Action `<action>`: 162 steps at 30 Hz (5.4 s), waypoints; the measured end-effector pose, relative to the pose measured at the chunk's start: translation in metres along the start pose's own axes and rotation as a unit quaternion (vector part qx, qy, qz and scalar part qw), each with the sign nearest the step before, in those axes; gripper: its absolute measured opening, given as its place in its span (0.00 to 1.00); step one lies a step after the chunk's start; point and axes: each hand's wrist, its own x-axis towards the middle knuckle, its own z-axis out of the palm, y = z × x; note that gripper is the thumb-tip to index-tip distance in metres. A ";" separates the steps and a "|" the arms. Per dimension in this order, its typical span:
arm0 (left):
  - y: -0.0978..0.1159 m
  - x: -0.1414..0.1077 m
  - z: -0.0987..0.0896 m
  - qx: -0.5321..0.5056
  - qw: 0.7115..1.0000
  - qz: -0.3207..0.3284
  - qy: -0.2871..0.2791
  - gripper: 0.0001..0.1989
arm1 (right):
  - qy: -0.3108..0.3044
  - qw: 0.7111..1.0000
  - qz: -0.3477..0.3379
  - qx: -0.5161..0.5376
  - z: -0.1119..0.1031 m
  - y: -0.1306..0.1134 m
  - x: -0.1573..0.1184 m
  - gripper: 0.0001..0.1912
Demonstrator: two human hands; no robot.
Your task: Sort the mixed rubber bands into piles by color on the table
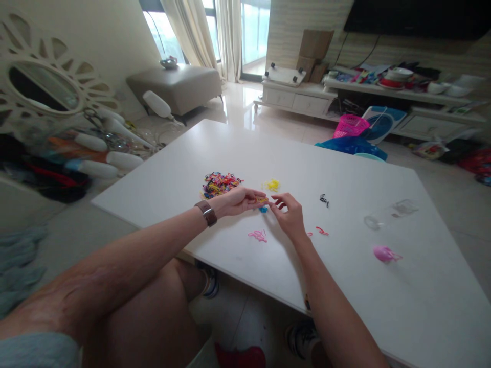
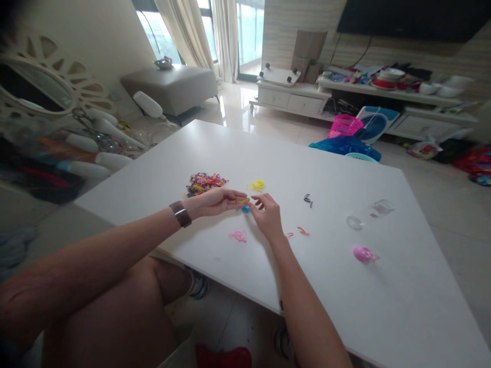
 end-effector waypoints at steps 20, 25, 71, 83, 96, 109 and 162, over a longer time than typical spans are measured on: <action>-0.014 0.004 0.001 0.060 0.998 -0.018 -0.016 0.11 | -0.083 0.996 -0.018 0.011 0.003 0.001 -0.001 0.03; -0.017 0.004 0.003 0.066 0.998 -0.011 -0.016 0.11 | -0.076 0.996 0.020 0.050 0.004 -0.004 -0.001 0.02; -0.004 -0.009 0.012 -0.078 0.989 0.059 0.112 0.10 | -0.027 0.965 -0.007 -0.260 0.006 0.050 0.087 0.09; -0.003 -0.017 0.014 -0.074 0.994 0.032 0.071 0.13 | -0.021 0.983 -0.010 -0.184 0.004 0.031 0.080 0.10; -0.015 -0.032 0.025 0.009 0.996 -0.052 -0.068 0.11 | -0.136 0.987 -0.074 -0.043 -0.025 -0.030 -0.002 0.09; 0.080 -0.054 -0.072 0.604 0.726 0.223 0.239 0.09 | -0.065 0.953 0.124 -0.269 -0.147 0.048 -0.070 0.12; 0.061 -0.029 -0.093 -0.055 0.990 0.105 0.082 0.12 | -0.095 0.984 -0.013 -0.151 -0.012 -0.037 -0.008 0.06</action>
